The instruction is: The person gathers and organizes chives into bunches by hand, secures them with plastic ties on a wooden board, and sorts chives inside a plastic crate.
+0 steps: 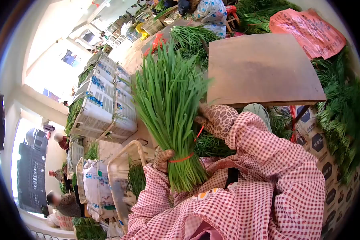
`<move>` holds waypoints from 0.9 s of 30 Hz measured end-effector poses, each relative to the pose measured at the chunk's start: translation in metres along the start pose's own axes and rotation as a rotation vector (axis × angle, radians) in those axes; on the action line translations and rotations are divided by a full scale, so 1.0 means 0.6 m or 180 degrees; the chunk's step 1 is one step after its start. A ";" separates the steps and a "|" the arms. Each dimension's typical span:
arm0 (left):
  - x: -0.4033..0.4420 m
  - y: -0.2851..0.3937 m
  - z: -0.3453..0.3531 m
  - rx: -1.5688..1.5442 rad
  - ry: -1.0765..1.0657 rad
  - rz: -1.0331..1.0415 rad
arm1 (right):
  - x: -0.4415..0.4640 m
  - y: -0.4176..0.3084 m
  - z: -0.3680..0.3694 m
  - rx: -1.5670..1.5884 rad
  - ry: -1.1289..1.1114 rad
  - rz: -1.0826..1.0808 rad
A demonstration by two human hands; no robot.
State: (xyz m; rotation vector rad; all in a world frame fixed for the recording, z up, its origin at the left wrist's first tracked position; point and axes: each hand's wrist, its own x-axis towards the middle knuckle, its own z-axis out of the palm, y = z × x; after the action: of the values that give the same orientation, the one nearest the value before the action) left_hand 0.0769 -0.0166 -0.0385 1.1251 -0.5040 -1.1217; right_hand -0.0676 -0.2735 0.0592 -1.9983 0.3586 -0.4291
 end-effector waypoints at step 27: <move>0.052 -0.012 0.172 0.0107 0.0213 0.0502 | 0.078 -0.046 -0.104 0.0620 -0.0579 0.0567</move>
State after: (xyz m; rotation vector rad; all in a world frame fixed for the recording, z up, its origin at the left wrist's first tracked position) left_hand 0.0039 -0.0909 -0.0099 1.1281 -0.5511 -0.9390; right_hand -0.0517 -0.3309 0.1169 -1.7819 0.3626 -0.1618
